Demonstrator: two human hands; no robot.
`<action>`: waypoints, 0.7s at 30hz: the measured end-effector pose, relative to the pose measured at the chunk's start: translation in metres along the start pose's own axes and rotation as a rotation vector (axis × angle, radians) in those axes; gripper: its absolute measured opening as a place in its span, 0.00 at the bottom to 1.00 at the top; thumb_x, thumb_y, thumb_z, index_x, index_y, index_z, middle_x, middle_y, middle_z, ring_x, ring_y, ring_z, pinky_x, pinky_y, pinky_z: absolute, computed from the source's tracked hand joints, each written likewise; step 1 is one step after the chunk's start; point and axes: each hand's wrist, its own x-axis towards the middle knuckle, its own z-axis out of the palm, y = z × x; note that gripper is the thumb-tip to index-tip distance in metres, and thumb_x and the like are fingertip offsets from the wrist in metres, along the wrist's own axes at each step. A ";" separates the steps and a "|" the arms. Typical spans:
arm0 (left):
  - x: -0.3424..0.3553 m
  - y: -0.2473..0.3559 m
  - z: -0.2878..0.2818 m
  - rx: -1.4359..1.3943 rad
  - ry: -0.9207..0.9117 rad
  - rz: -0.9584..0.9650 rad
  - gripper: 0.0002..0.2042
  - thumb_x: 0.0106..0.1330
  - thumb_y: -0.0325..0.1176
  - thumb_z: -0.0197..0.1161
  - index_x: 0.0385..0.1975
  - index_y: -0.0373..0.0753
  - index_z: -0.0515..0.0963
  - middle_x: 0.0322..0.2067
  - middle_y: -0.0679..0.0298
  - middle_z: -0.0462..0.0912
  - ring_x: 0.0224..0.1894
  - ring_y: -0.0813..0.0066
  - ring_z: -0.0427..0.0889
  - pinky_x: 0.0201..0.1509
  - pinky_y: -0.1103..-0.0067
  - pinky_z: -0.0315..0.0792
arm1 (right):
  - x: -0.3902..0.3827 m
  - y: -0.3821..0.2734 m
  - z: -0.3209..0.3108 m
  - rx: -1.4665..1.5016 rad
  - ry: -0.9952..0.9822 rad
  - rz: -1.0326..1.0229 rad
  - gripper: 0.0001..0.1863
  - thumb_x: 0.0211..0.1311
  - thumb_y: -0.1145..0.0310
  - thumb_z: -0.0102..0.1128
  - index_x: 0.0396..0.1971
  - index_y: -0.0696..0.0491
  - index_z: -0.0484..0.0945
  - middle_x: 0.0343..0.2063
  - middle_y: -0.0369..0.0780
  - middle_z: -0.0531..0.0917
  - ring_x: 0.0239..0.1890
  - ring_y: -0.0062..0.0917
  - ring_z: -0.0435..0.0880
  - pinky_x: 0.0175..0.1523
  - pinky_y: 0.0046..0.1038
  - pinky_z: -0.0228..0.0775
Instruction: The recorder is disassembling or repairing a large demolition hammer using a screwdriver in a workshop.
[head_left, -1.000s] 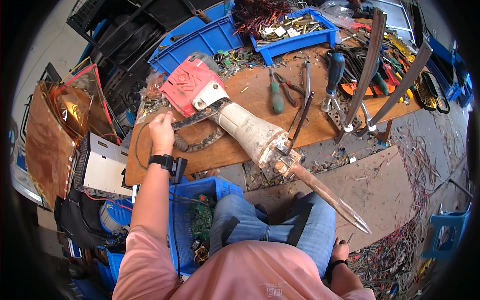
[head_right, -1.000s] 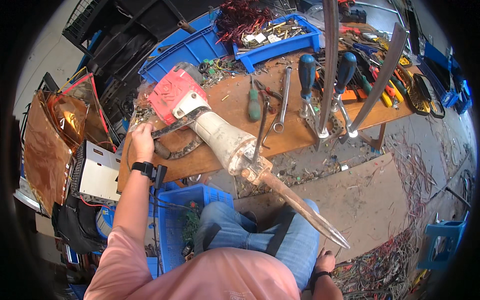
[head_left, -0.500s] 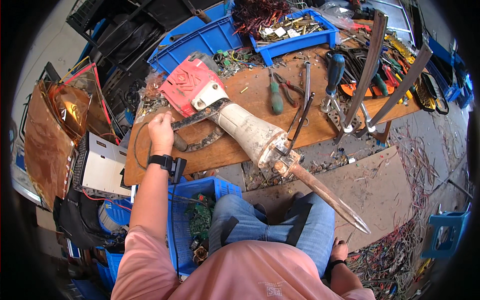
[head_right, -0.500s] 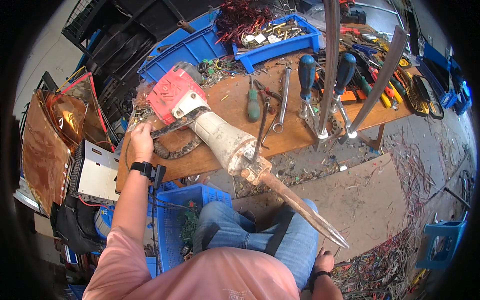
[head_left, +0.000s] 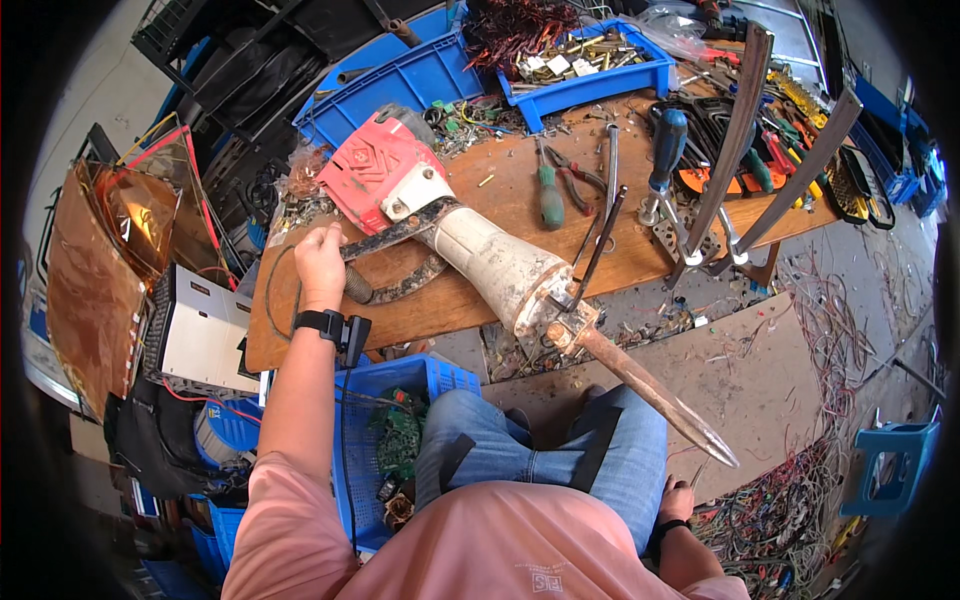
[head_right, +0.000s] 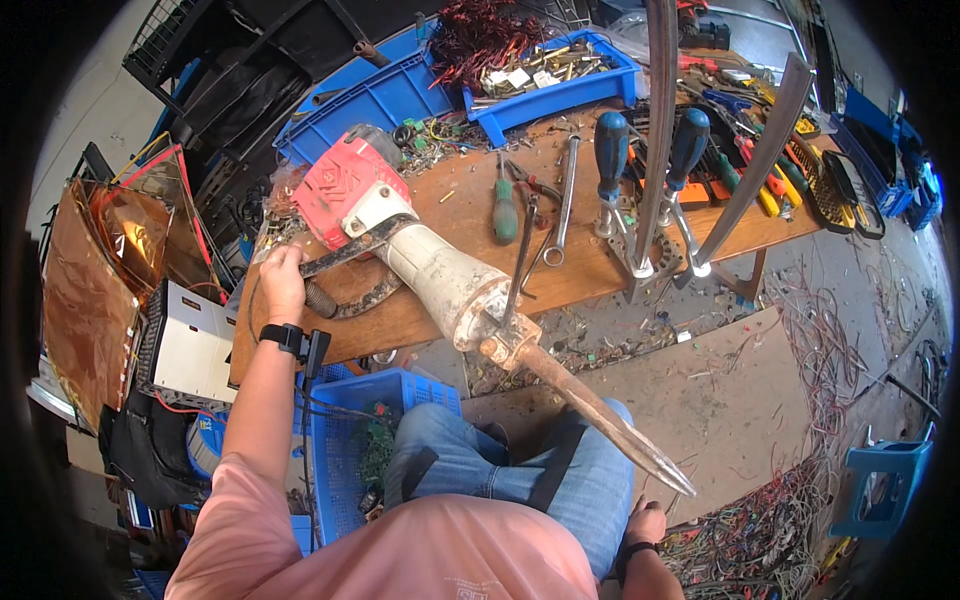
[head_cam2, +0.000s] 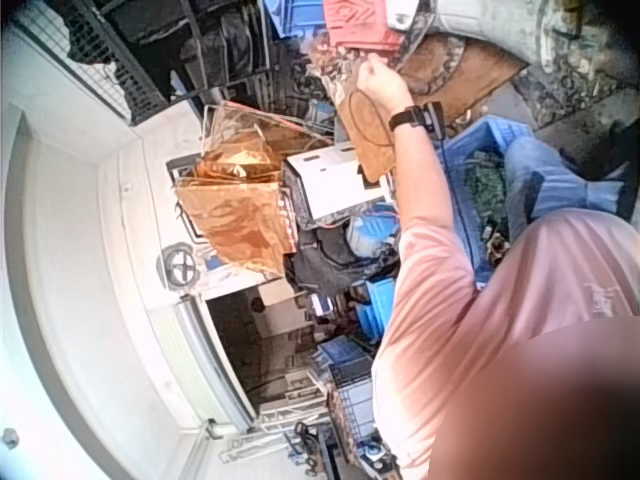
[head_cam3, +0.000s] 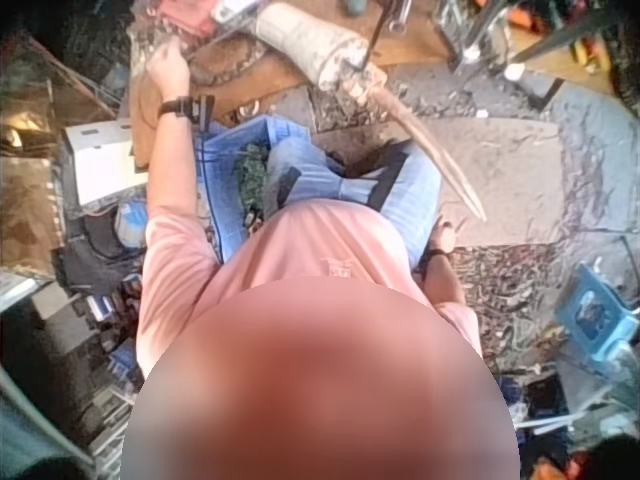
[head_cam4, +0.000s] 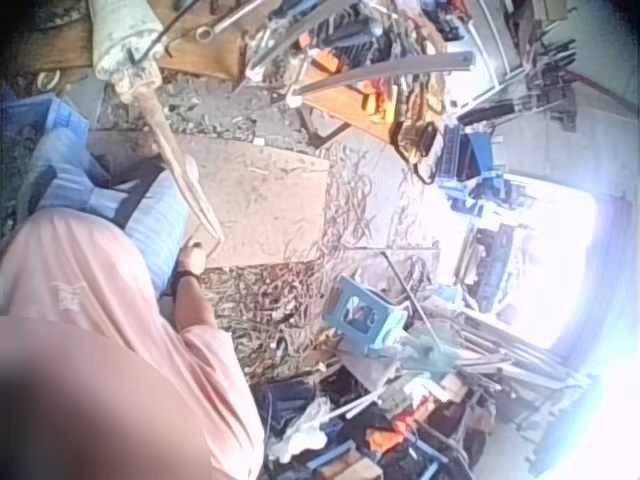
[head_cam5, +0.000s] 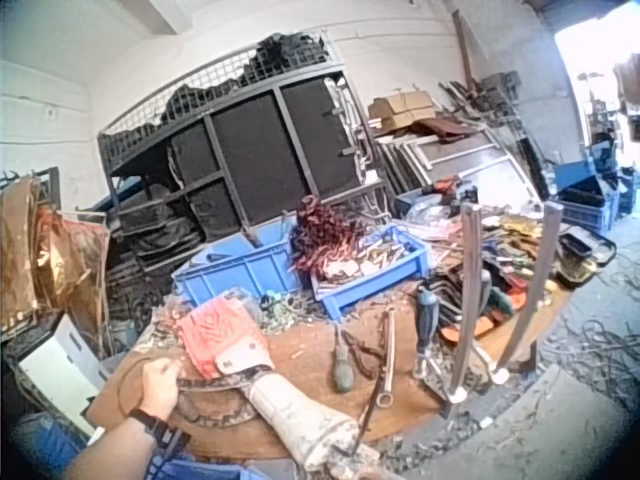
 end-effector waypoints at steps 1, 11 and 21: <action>-0.001 0.004 0.000 0.030 0.004 0.017 0.13 0.58 0.33 0.55 0.16 0.31 0.74 0.17 0.62 0.74 0.21 0.76 0.72 0.29 0.79 0.66 | 0.000 0.000 0.000 -0.003 -0.007 0.004 0.21 0.59 0.52 0.48 0.27 0.57 0.79 0.29 0.51 0.80 0.36 0.44 0.79 0.42 0.40 0.69; 0.004 -0.016 0.003 -0.044 -0.023 -0.010 0.13 0.59 0.33 0.54 0.17 0.31 0.74 0.16 0.62 0.75 0.19 0.77 0.71 0.25 0.79 0.67 | 0.001 0.004 0.003 -0.010 0.009 0.000 0.22 0.59 0.52 0.48 0.27 0.57 0.79 0.29 0.51 0.80 0.36 0.44 0.79 0.42 0.40 0.69; 0.002 -0.004 0.000 -0.004 0.008 -0.004 0.14 0.58 0.35 0.56 0.17 0.30 0.75 0.16 0.60 0.76 0.23 0.75 0.73 0.32 0.78 0.66 | -0.001 -0.003 -0.004 -0.012 -0.027 0.025 0.22 0.59 0.51 0.48 0.31 0.57 0.80 0.32 0.50 0.81 0.39 0.43 0.79 0.45 0.39 0.69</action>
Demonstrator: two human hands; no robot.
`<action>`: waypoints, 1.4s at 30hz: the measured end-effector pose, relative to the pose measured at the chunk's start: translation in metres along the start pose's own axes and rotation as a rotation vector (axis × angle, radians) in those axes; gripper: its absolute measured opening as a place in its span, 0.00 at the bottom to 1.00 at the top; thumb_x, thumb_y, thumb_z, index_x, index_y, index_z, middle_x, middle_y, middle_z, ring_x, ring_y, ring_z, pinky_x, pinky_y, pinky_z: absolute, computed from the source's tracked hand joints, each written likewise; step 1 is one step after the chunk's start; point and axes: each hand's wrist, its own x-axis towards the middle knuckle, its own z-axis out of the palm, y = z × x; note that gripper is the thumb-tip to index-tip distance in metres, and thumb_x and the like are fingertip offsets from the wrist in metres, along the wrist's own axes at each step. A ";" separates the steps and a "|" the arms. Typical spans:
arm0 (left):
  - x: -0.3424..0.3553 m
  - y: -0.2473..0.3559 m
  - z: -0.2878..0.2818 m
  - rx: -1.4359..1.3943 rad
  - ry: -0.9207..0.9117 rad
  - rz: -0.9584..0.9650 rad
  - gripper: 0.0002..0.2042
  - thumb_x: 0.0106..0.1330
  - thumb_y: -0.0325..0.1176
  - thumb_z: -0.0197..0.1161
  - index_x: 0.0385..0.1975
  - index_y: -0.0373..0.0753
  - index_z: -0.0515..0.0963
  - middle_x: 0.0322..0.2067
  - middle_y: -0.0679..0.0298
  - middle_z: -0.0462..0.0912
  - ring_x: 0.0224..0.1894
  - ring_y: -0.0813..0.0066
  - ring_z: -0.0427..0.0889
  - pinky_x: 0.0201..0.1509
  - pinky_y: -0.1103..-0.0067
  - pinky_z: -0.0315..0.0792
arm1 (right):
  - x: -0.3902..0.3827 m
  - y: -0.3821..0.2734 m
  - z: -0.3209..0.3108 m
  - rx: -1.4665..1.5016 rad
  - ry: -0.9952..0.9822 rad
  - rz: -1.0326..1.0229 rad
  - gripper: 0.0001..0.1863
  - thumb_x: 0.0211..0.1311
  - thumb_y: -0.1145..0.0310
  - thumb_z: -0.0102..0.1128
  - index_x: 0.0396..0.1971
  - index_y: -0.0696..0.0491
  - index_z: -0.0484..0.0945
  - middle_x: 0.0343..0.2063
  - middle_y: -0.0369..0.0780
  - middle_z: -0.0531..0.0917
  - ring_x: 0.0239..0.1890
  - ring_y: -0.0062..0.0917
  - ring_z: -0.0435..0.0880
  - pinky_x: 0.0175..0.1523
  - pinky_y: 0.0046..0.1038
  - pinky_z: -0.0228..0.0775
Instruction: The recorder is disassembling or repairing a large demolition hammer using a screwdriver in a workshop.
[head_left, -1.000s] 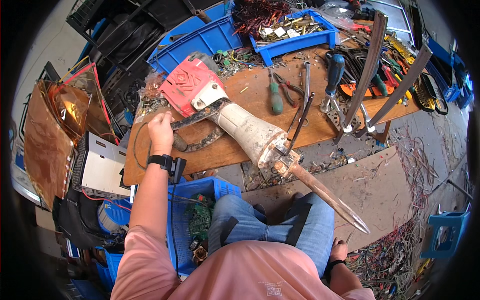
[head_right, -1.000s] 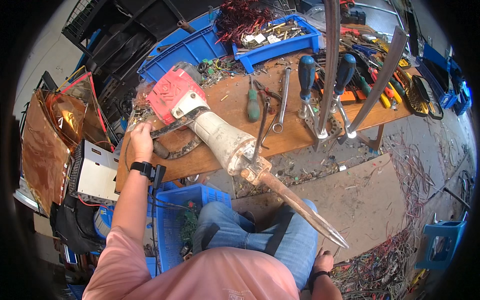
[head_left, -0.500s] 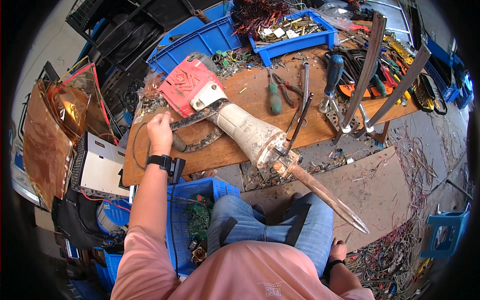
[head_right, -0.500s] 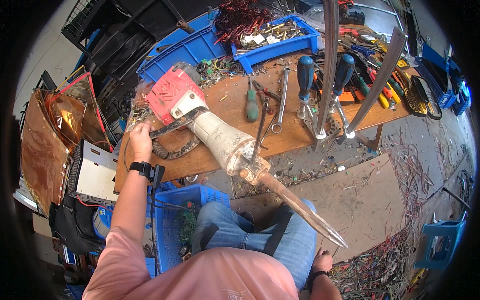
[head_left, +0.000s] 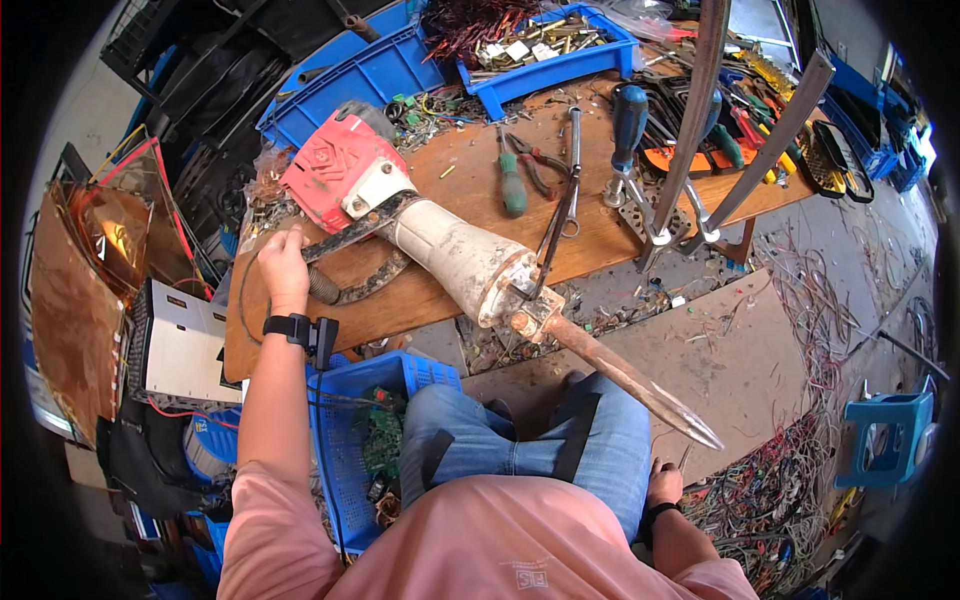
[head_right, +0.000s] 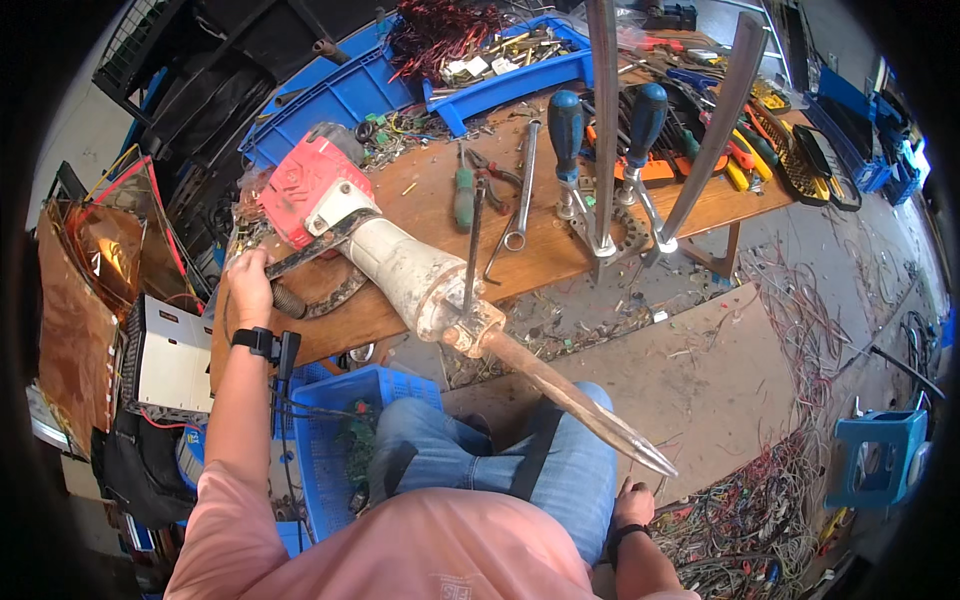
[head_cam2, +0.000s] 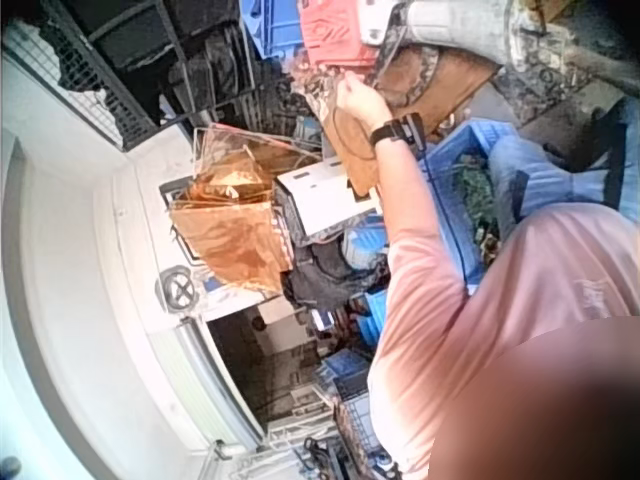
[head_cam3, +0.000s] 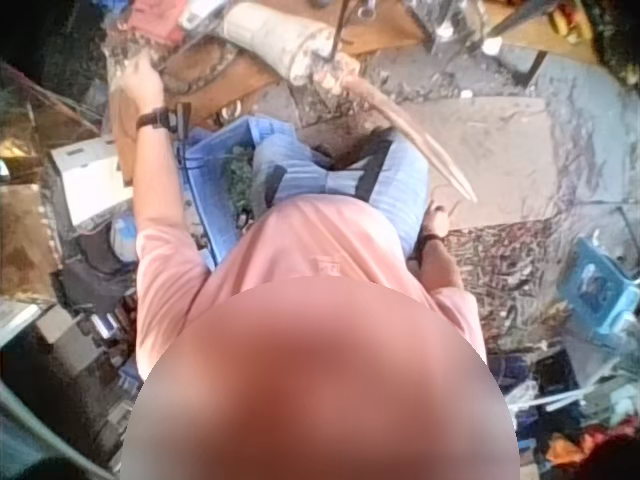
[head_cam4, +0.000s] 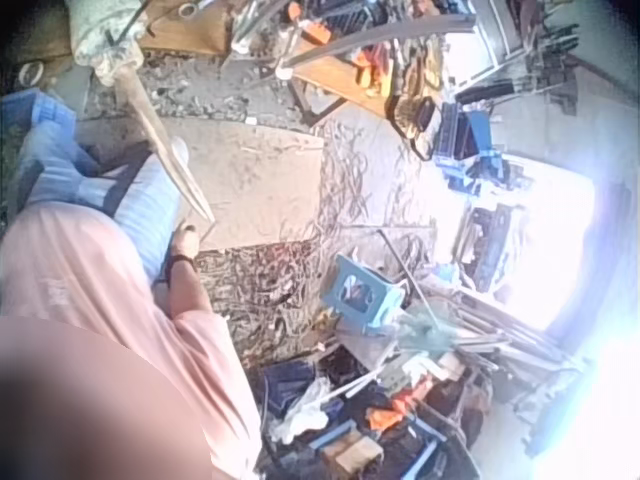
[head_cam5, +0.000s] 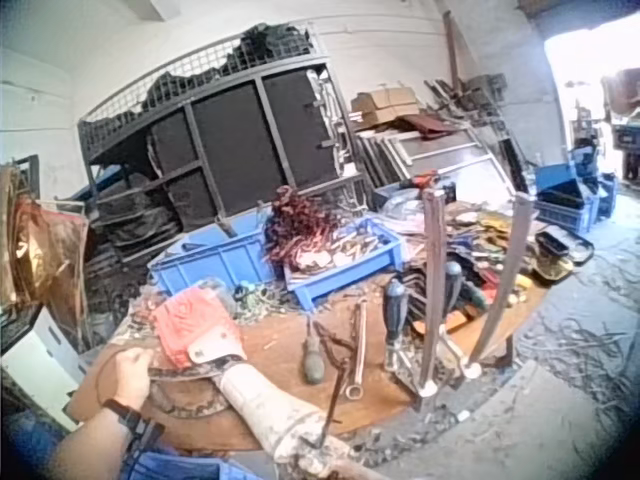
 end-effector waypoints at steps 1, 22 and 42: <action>-0.002 0.003 0.000 0.025 0.002 0.022 0.14 0.58 0.35 0.56 0.18 0.30 0.75 0.17 0.60 0.76 0.23 0.74 0.74 0.33 0.78 0.66 | -0.001 -0.001 -0.001 -0.003 -0.015 0.015 0.22 0.59 0.51 0.48 0.31 0.56 0.80 0.32 0.50 0.81 0.39 0.43 0.79 0.45 0.39 0.69; 0.012 -0.036 -0.012 0.149 -0.073 0.108 0.15 0.63 0.34 0.49 0.23 0.27 0.73 0.20 0.58 0.75 0.25 0.71 0.71 0.34 0.76 0.65 | -0.004 -0.001 -0.004 0.058 -0.083 0.080 0.22 0.59 0.50 0.45 0.33 0.54 0.79 0.34 0.50 0.80 0.41 0.43 0.78 0.47 0.39 0.68; 0.020 -0.047 -0.009 0.079 -0.092 0.057 0.14 0.61 0.33 0.48 0.21 0.27 0.71 0.20 0.55 0.74 0.26 0.66 0.72 0.34 0.74 0.64 | -0.001 0.001 -0.005 0.013 -0.101 0.052 0.23 0.59 0.49 0.44 0.34 0.55 0.78 0.35 0.49 0.80 0.42 0.40 0.78 0.48 0.38 0.69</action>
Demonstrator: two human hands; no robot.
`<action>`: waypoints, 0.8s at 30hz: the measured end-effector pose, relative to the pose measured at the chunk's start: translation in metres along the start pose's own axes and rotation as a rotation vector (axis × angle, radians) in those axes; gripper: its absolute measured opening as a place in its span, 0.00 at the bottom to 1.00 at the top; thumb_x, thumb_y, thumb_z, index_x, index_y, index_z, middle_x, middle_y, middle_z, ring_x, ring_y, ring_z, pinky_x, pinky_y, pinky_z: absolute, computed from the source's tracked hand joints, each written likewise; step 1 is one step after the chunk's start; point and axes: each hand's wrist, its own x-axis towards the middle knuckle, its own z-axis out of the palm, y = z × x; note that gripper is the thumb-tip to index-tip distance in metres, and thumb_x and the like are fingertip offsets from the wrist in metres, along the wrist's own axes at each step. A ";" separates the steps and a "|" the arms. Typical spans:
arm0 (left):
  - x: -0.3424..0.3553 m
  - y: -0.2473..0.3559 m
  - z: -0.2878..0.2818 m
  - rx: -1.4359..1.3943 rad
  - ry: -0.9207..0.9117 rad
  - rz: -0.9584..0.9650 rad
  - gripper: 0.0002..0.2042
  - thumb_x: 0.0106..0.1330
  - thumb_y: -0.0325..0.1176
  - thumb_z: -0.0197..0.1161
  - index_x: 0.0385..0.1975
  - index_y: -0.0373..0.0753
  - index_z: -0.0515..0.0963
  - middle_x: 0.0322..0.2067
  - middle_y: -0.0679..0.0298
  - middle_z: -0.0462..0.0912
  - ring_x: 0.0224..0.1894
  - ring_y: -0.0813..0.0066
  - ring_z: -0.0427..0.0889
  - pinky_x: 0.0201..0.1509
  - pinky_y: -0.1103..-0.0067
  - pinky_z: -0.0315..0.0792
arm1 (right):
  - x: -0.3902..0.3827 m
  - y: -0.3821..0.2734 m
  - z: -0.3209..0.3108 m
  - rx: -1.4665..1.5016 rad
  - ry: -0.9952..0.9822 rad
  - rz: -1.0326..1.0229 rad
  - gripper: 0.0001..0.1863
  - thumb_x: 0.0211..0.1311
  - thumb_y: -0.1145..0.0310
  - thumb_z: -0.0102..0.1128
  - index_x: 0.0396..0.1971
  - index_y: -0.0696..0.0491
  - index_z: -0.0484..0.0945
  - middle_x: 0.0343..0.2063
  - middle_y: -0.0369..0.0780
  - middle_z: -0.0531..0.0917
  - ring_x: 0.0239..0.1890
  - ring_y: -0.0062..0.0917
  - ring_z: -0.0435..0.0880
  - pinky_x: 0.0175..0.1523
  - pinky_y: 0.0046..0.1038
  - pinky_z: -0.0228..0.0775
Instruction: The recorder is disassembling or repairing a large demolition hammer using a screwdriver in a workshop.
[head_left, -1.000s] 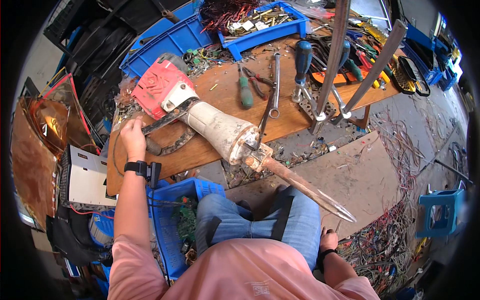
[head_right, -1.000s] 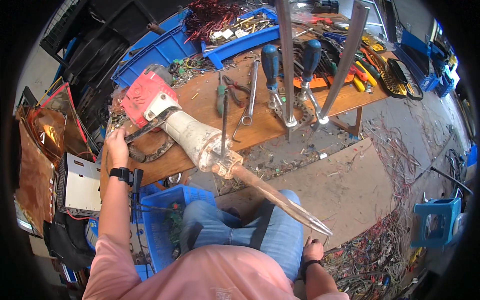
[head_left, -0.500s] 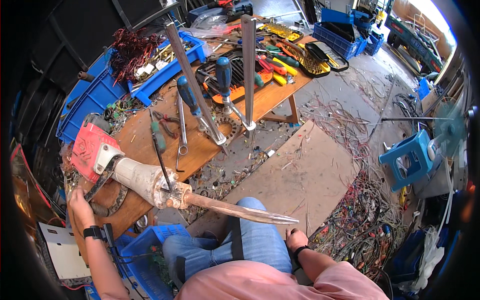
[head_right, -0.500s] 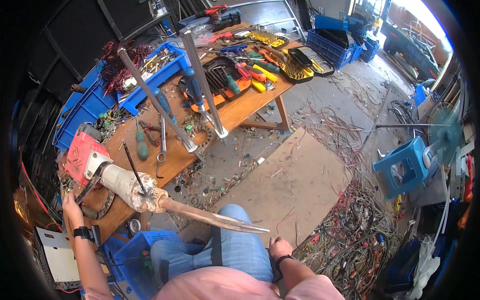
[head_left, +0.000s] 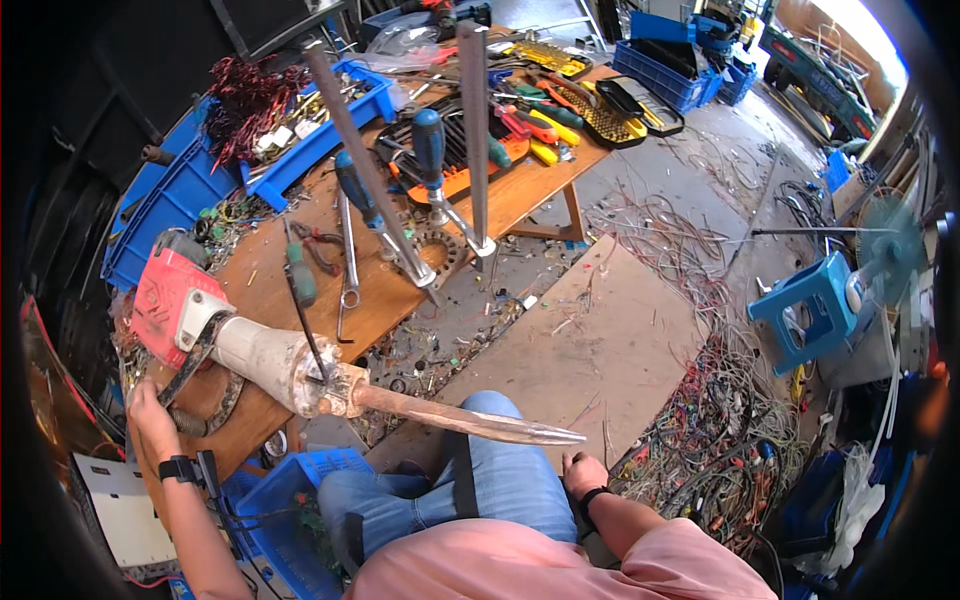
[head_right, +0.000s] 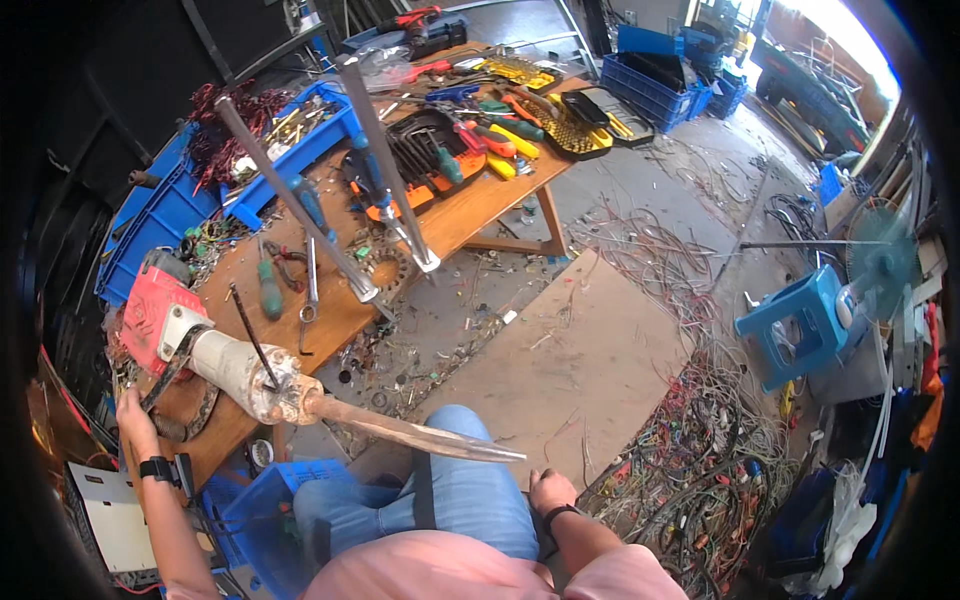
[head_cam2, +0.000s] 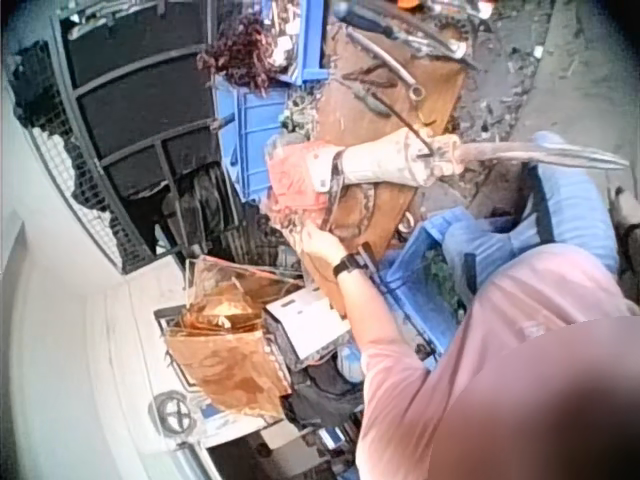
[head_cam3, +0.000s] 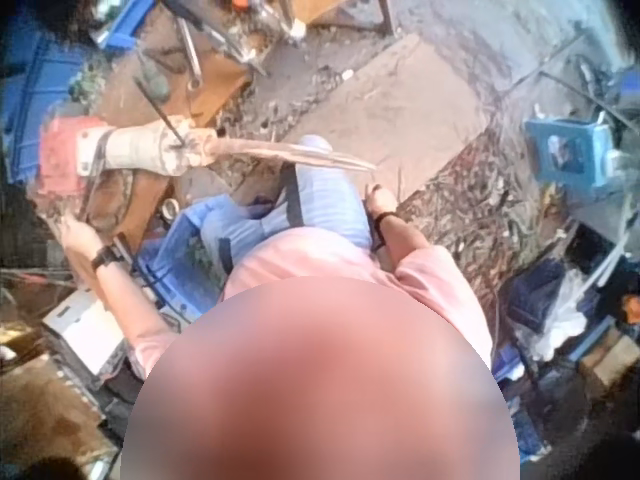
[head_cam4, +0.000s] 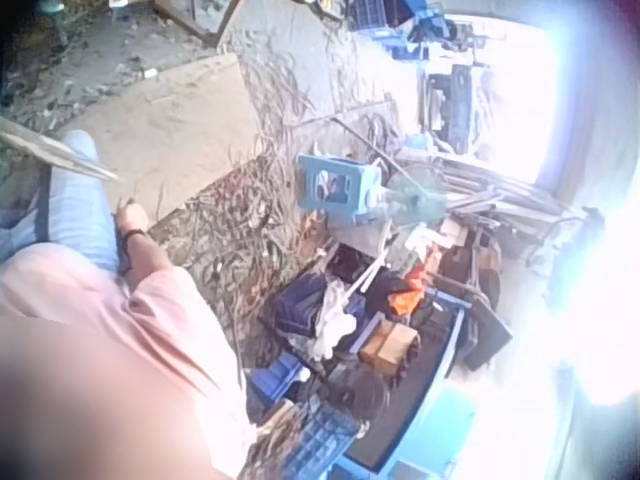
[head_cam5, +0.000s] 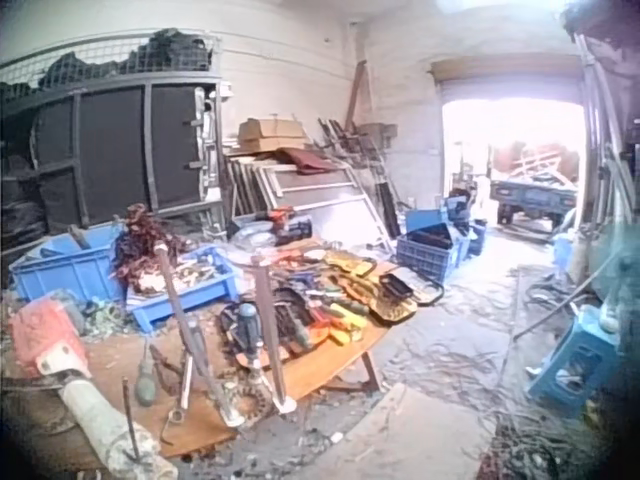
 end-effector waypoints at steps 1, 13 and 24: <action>0.003 -0.007 0.000 -0.012 -0.011 -0.045 0.14 0.61 0.33 0.48 0.21 0.27 0.71 0.20 0.55 0.74 0.26 0.65 0.72 0.34 0.74 0.64 | 0.000 0.000 0.001 -0.009 0.002 -0.013 0.23 0.60 0.49 0.44 0.34 0.55 0.78 0.35 0.49 0.80 0.42 0.41 0.78 0.47 0.38 0.69; -0.020 0.039 -0.013 0.530 0.009 0.364 0.12 0.63 0.30 0.46 0.30 0.29 0.76 0.32 0.50 0.79 0.34 0.54 0.77 0.39 0.68 0.69 | -0.004 -0.010 -0.007 0.012 -0.009 0.002 0.25 0.59 0.48 0.44 0.37 0.55 0.78 0.35 0.52 0.79 0.42 0.45 0.78 0.49 0.40 0.67; -0.016 0.042 0.008 -0.139 0.092 -0.073 0.13 0.58 0.33 0.56 0.17 0.29 0.75 0.16 0.58 0.76 0.21 0.73 0.73 0.30 0.77 0.66 | 0.000 -0.001 0.004 0.018 0.101 -0.069 0.22 0.59 0.52 0.48 0.28 0.58 0.79 0.30 0.51 0.80 0.37 0.44 0.79 0.43 0.39 0.69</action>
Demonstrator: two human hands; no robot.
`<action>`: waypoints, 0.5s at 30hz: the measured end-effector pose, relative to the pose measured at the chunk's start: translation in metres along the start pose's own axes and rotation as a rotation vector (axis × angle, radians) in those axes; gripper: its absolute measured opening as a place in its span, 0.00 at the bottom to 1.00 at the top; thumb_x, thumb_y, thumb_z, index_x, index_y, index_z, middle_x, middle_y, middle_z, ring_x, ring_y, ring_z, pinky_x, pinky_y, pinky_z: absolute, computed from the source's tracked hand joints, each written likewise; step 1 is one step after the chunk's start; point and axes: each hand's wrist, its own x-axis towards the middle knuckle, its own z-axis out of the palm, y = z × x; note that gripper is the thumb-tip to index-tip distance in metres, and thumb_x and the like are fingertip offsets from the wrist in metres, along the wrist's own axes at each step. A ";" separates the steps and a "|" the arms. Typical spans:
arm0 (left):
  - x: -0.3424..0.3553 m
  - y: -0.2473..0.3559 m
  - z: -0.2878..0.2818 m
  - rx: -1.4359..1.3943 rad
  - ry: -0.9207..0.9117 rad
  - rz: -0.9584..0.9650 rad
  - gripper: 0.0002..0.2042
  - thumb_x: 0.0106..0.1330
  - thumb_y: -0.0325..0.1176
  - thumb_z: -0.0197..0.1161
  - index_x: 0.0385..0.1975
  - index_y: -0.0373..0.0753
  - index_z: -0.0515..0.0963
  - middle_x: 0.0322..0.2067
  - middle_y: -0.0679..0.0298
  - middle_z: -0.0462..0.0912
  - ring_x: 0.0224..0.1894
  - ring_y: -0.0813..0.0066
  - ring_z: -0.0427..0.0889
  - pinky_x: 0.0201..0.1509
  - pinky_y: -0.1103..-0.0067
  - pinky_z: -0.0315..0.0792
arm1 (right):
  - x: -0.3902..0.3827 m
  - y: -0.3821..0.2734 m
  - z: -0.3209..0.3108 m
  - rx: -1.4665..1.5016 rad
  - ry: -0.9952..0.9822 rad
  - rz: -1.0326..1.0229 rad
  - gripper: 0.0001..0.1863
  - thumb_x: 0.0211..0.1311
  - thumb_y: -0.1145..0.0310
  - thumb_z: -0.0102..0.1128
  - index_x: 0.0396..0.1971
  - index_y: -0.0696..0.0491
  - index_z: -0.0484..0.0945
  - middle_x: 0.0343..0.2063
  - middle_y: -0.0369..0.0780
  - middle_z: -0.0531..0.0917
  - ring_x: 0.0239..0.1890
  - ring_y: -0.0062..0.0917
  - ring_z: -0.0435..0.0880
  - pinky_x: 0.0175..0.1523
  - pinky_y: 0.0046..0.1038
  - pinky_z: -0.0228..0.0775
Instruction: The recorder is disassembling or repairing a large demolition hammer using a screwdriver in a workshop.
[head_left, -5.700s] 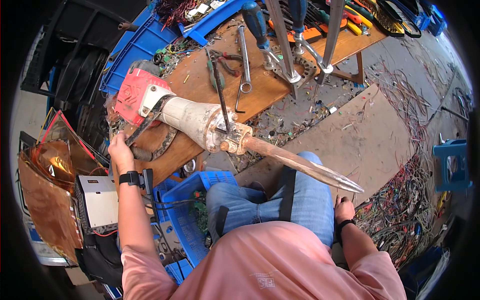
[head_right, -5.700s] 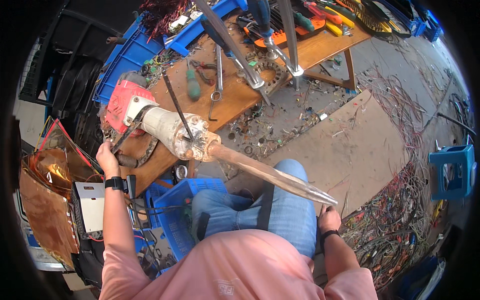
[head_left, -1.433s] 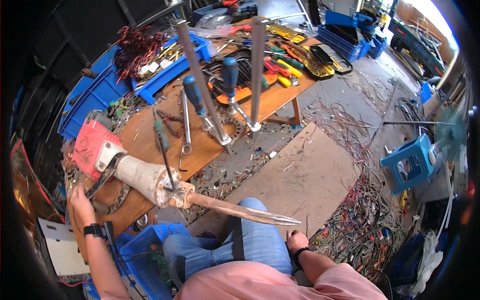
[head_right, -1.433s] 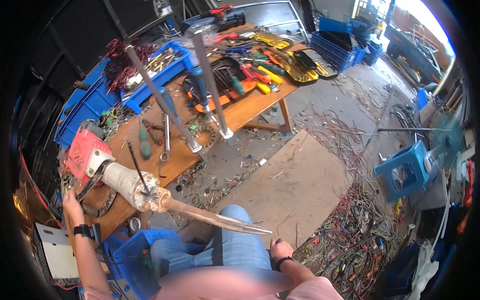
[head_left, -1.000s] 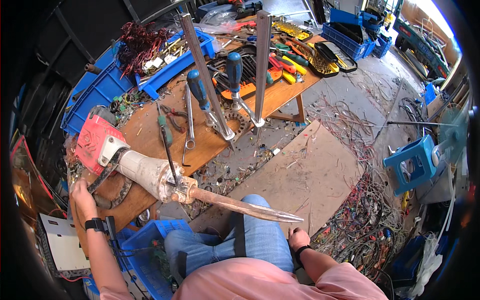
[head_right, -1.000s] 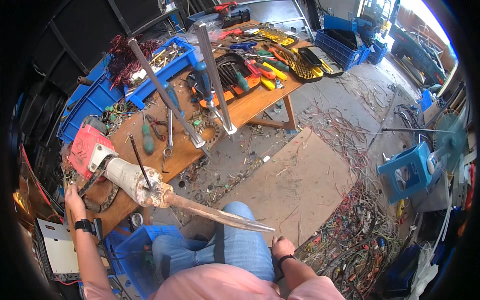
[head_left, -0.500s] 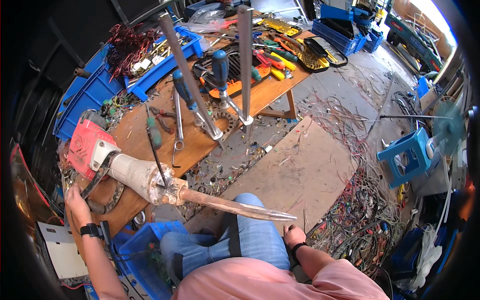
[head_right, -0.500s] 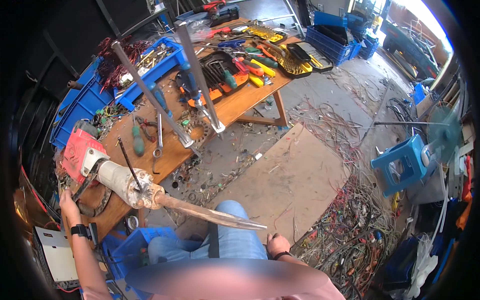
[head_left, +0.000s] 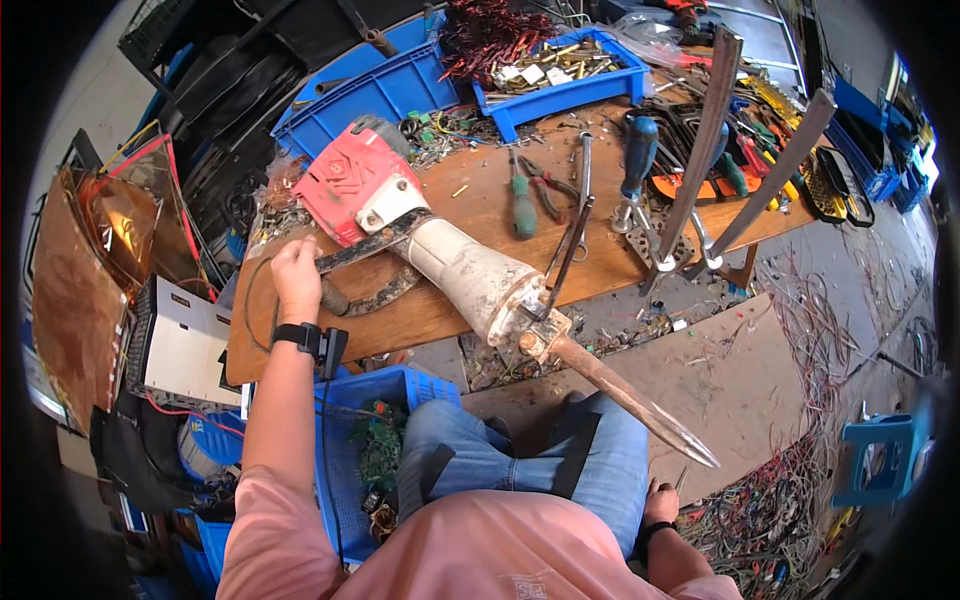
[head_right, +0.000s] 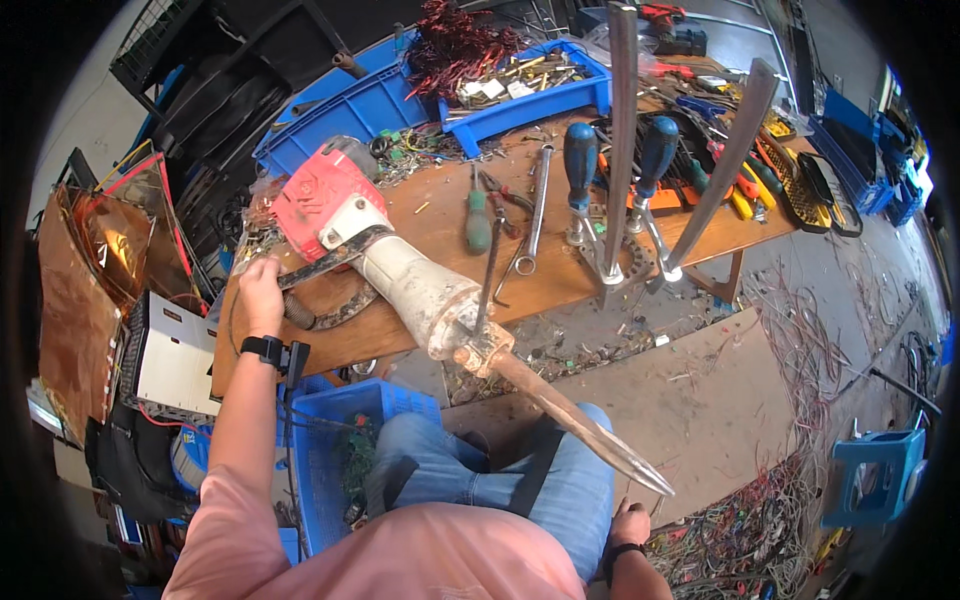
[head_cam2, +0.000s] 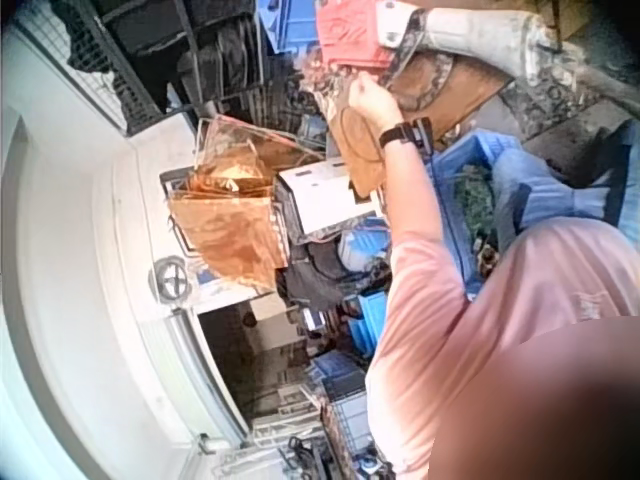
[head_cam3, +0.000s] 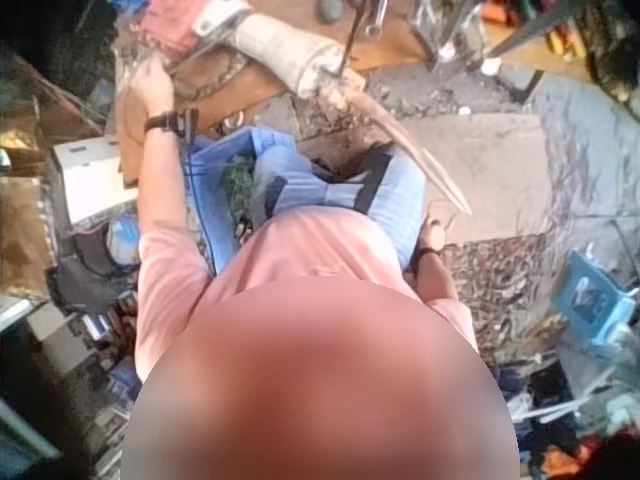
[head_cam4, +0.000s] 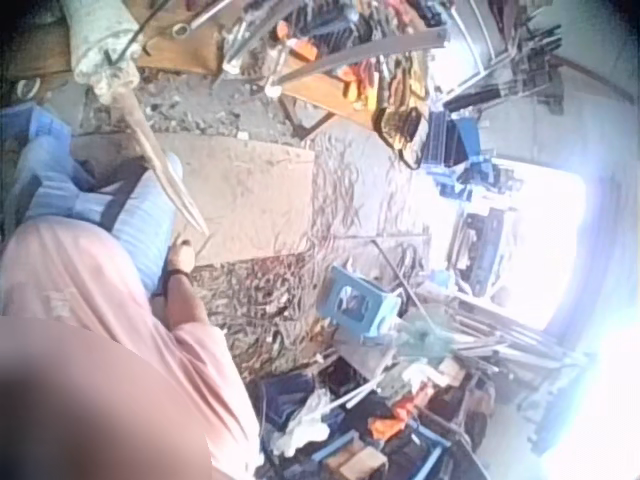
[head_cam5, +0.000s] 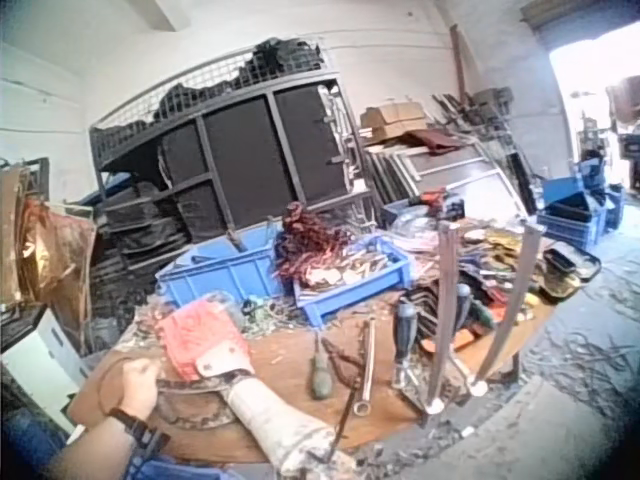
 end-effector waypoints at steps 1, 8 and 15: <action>-0.001 0.003 0.000 0.002 0.003 -0.001 0.13 0.58 0.33 0.56 0.17 0.29 0.75 0.16 0.58 0.76 0.21 0.73 0.73 0.30 0.77 0.66 | 0.000 0.000 0.001 -0.001 -0.001 -0.003 0.22 0.59 0.52 0.48 0.28 0.58 0.79 0.30 0.51 0.80 0.37 0.44 0.79 0.43 0.39 0.69; 0.001 -0.002 0.000 -0.013 0.000 -0.036 0.13 0.58 0.32 0.56 0.16 0.29 0.73 0.16 0.60 0.75 0.22 0.75 0.72 0.31 0.78 0.65 | -0.001 -0.002 0.000 -0.018 -0.008 -0.003 0.22 0.59 0.52 0.47 0.28 0.58 0.78 0.29 0.51 0.80 0.36 0.44 0.79 0.43 0.40 0.69; -0.003 0.011 0.001 0.034 0.011 0.019 0.13 0.58 0.32 0.56 0.16 0.29 0.73 0.16 0.60 0.74 0.22 0.76 0.71 0.31 0.79 0.65 | 0.000 0.001 0.001 -0.022 0.017 -0.009 0.22 0.59 0.52 0.47 0.29 0.58 0.79 0.30 0.51 0.80 0.38 0.44 0.79 0.44 0.40 0.69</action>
